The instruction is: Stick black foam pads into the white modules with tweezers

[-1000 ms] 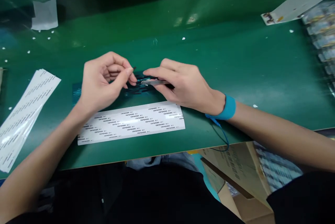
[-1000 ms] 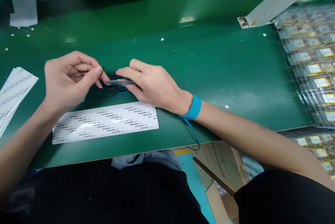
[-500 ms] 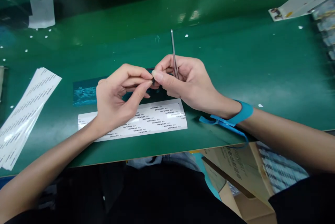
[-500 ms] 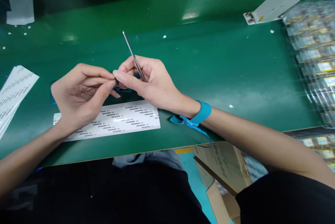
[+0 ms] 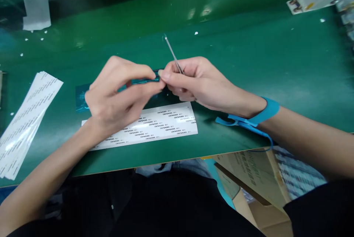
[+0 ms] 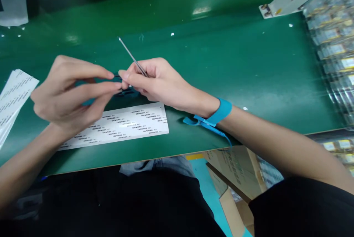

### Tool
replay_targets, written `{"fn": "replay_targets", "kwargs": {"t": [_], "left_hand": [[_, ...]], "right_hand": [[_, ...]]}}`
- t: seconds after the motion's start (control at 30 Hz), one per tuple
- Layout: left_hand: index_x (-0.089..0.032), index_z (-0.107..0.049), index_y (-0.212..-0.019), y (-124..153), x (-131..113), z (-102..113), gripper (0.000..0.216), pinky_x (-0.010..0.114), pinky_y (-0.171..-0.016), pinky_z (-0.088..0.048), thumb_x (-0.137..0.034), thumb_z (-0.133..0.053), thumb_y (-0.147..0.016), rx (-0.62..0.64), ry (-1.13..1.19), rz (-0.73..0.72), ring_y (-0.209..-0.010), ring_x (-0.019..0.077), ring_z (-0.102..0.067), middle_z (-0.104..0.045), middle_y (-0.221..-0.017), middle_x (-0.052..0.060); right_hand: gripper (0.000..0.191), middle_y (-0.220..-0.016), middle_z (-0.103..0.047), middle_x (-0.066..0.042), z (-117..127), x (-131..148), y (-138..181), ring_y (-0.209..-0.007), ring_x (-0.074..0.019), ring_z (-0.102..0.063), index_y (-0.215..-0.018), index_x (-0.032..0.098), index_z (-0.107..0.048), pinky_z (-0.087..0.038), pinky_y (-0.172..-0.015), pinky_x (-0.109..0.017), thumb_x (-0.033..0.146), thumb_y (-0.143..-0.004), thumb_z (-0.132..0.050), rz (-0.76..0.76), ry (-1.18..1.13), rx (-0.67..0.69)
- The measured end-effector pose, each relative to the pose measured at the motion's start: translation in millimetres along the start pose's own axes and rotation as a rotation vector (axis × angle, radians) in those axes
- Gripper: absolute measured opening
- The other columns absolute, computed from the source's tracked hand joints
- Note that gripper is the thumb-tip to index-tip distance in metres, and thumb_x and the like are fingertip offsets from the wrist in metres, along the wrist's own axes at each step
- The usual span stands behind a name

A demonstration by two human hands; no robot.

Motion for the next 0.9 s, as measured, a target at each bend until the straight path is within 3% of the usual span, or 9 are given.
{"fn": "replay_targets", "kwargs": {"t": [0.13,0.4,0.57,0.73,0.9], "left_hand": [[-0.026,-0.080,-0.097,-1,29,6,0.014,0.043,-0.075,-0.059,-0.014,-0.073,-0.097,0.013,-0.026,0.019,-0.081,0.0208,-0.076,-0.084,-0.095,-0.001],[-0.029,-0.084,-0.087,10,65,-14,0.020,0.046,-0.072,-0.054,-0.021,-0.067,-0.095,0.349,-0.183,0.186,-0.079,0.0255,-0.070,-0.081,-0.090,0.000],[-0.029,-0.085,-0.084,11,72,-15,0.014,0.046,-0.065,-0.052,-0.022,-0.073,-0.089,0.273,-0.077,0.201,-0.072,0.0236,-0.069,-0.081,-0.084,-0.002],[-0.026,-0.085,-0.080,16,89,-15,0.005,0.038,-0.053,-0.046,-0.024,-0.083,-0.083,0.207,0.057,0.366,-0.063,0.0155,-0.063,-0.078,-0.076,-0.004],[-0.027,-0.086,-0.086,15,87,-17,0.010,0.037,-0.055,-0.046,-0.029,-0.076,-0.087,0.320,0.049,0.402,-0.068,0.0172,-0.065,-0.079,-0.085,-0.001]], "right_hand": [[0.045,-0.061,-0.042,0.008,13,9,1,-0.051,-0.0077,-0.030,-0.081,0.018,-0.066,-0.021,-0.045,-0.028,0.059,-0.096,-0.077,0.103,0.174,-0.176],[0.044,-0.060,-0.046,0.006,11,13,1,-0.054,-0.0096,-0.037,-0.079,0.020,-0.065,-0.029,-0.052,-0.029,0.057,-0.102,-0.071,0.196,0.396,-0.156],[0.043,-0.059,-0.047,0.006,10,16,3,-0.054,-0.0101,-0.036,-0.079,0.021,-0.065,-0.029,-0.051,-0.030,0.057,-0.101,-0.072,0.232,0.400,-0.161],[0.041,-0.061,-0.051,0.004,10,17,5,-0.056,-0.0124,-0.040,-0.077,0.023,-0.065,-0.032,-0.054,-0.033,0.057,-0.100,-0.073,0.195,0.440,-0.183],[0.042,-0.060,-0.050,0.004,10,18,5,-0.054,-0.0111,-0.037,-0.078,0.023,-0.066,-0.030,-0.053,-0.033,0.057,-0.102,-0.070,0.229,0.437,-0.168]]}}
Point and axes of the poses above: each hand's wrist, its own y-axis away from the middle knuckle, its own z-axis out of the back of the hand, x = y × z, the point moved 8 cm from there along -y, towards the middle knuckle
